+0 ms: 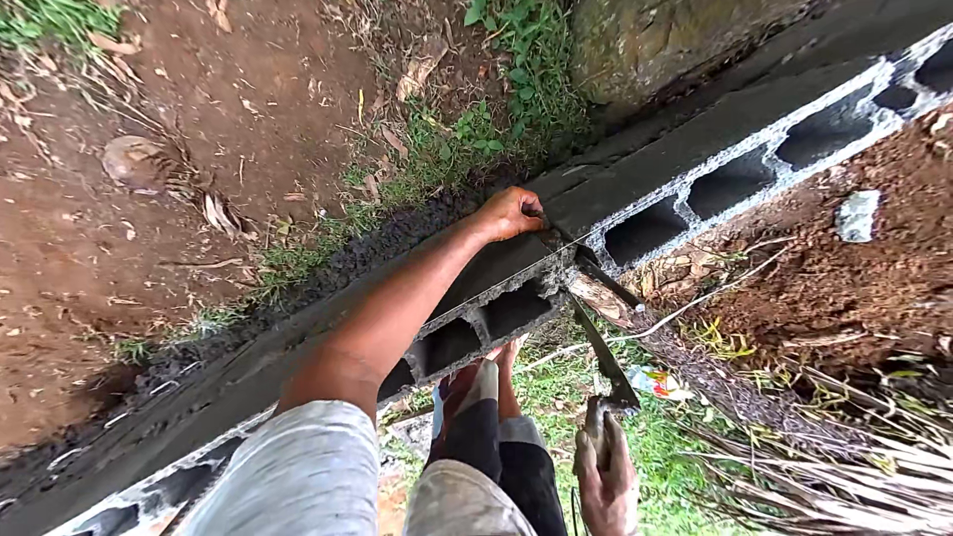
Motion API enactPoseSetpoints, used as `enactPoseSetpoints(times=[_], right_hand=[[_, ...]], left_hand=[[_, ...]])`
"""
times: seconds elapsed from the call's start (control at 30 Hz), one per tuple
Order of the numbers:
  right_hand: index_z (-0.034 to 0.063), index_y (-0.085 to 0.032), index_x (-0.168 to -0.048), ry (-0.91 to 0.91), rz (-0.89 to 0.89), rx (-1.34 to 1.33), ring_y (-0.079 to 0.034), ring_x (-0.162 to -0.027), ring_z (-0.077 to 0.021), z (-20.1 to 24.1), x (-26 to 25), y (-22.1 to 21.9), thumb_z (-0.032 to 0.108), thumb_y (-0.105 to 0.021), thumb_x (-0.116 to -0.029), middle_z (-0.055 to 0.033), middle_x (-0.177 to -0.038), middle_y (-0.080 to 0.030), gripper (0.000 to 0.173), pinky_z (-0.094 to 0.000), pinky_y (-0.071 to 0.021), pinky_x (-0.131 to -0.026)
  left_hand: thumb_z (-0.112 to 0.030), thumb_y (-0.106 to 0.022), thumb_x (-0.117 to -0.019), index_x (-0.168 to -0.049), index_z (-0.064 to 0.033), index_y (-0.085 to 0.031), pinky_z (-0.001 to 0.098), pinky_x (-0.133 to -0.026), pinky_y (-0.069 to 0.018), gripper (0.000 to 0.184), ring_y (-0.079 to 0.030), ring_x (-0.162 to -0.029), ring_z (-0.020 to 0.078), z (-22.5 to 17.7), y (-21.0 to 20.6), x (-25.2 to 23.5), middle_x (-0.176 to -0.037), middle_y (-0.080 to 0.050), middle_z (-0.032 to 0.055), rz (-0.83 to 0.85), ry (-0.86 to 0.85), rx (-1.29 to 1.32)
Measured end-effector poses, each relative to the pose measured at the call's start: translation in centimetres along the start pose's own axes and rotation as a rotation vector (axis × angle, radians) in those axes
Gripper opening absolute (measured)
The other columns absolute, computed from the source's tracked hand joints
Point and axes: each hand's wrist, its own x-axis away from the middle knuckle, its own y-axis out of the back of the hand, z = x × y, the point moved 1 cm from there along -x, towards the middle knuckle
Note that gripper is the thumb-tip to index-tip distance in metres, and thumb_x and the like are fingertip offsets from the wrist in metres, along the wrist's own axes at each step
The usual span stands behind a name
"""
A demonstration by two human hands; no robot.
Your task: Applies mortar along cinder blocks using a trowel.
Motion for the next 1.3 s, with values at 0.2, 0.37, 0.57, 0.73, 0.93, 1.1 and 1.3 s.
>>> enactPoseSetpoints(times=[0.2,0.37,0.57,0.73,0.93,1.1,1.3], right_hand=[[-0.0109,-0.048,-0.143,-0.150,0.056,-0.132,-0.062,-0.056,-0.0079,-0.8,0.6,0.2,0.024,-0.059,-0.0969,-0.0092,-0.083,-0.069,0.059,-0.0304,-0.0580,-0.054],[-0.0088,-0.042,-0.148,-0.273,0.092,-0.226,-0.061,-0.055,-0.0100,-0.9,0.3,0.2,0.024,-0.057,-0.0985,-0.0078,-0.081,-0.066,0.060,-0.0315,-0.0573,-0.052],[-0.0055,-0.042,-0.150,-0.336,0.113,-0.270,-0.060,-0.053,-0.0122,-1.3,0.0,-0.2,0.025,-0.055,-0.0994,-0.0067,-0.078,-0.065,0.061,-0.0336,-0.0563,-0.050],[-0.0066,-0.042,-0.149,-0.347,0.109,-0.318,-0.059,-0.052,-0.0113,-1.2,-0.1,-0.4,0.023,-0.054,-0.0997,-0.0063,-0.079,-0.065,0.058,-0.0312,-0.0556,-0.049],[-0.0042,-0.039,-0.150,-0.402,0.118,-0.446,-0.056,-0.051,-0.0118,-1.3,-0.8,-0.9,0.025,-0.050,-0.1034,-0.0049,-0.078,-0.062,0.056,-0.0302,-0.0529,-0.047],[-0.0012,-0.043,-0.147,-0.505,0.136,-0.548,-0.054,-0.049,-0.0125,-1.4,-1.5,-1.9,0.026,-0.045,-0.1060,-0.0049,-0.075,-0.060,0.049,-0.0296,-0.0507,-0.045],[-0.0022,-0.044,-0.145,-0.532,0.158,-0.551,-0.054,-0.049,-0.0121,-2.0,-1.0,-1.9,0.024,-0.045,-0.1049,-0.0052,-0.076,-0.061,0.048,-0.0290,-0.0510,-0.045]], left_hand=[[-0.015,-0.071,-0.0937,-0.108,-0.0018,-0.073,0.0523,-0.095,-0.0526,0.019,-0.069,-0.102,0.0310,0.4,-0.2,-1.5,-0.105,-0.072,0.0167,0.004,0.008,-0.165],[-0.004,-0.054,-0.0993,-0.125,-0.0053,-0.071,0.0550,-0.102,-0.0494,0.031,-0.067,-0.115,0.0343,0.2,0.8,-1.1,-0.119,-0.071,0.0191,0.156,0.042,-0.228],[-0.025,-0.039,-0.1089,-0.129,-0.0027,-0.066,0.0550,-0.107,-0.0438,0.040,-0.060,-0.125,0.0319,-1.5,0.7,0.1,-0.130,-0.066,0.0195,0.355,0.133,-0.163],[-0.037,-0.043,-0.1083,-0.113,-0.0005,-0.071,0.0517,-0.101,-0.0473,0.046,-0.063,-0.115,0.0256,-3.0,3.0,1.0,-0.117,-0.069,0.0162,0.272,0.103,-0.012],[-0.033,-0.045,-0.1097,-0.116,-0.0046,-0.071,0.0571,-0.096,-0.0481,0.040,-0.065,-0.109,0.0314,0.4,4.5,-2.8,-0.114,-0.070,0.0185,0.135,0.197,-0.156],[-0.037,-0.039,-0.1117,-0.127,0.0004,-0.065,0.0588,-0.107,-0.0424,0.048,-0.059,-0.125,0.0351,3.5,0.7,-4.5,-0.131,-0.063,0.0230,0.189,0.341,-0.026],[-0.037,-0.045,-0.1082,-0.113,0.0039,-0.066,0.0600,-0.092,-0.0484,0.046,-0.063,-0.107,0.0368,1.3,0.4,-3.9,-0.116,-0.065,0.0244,0.085,0.549,-0.023]])
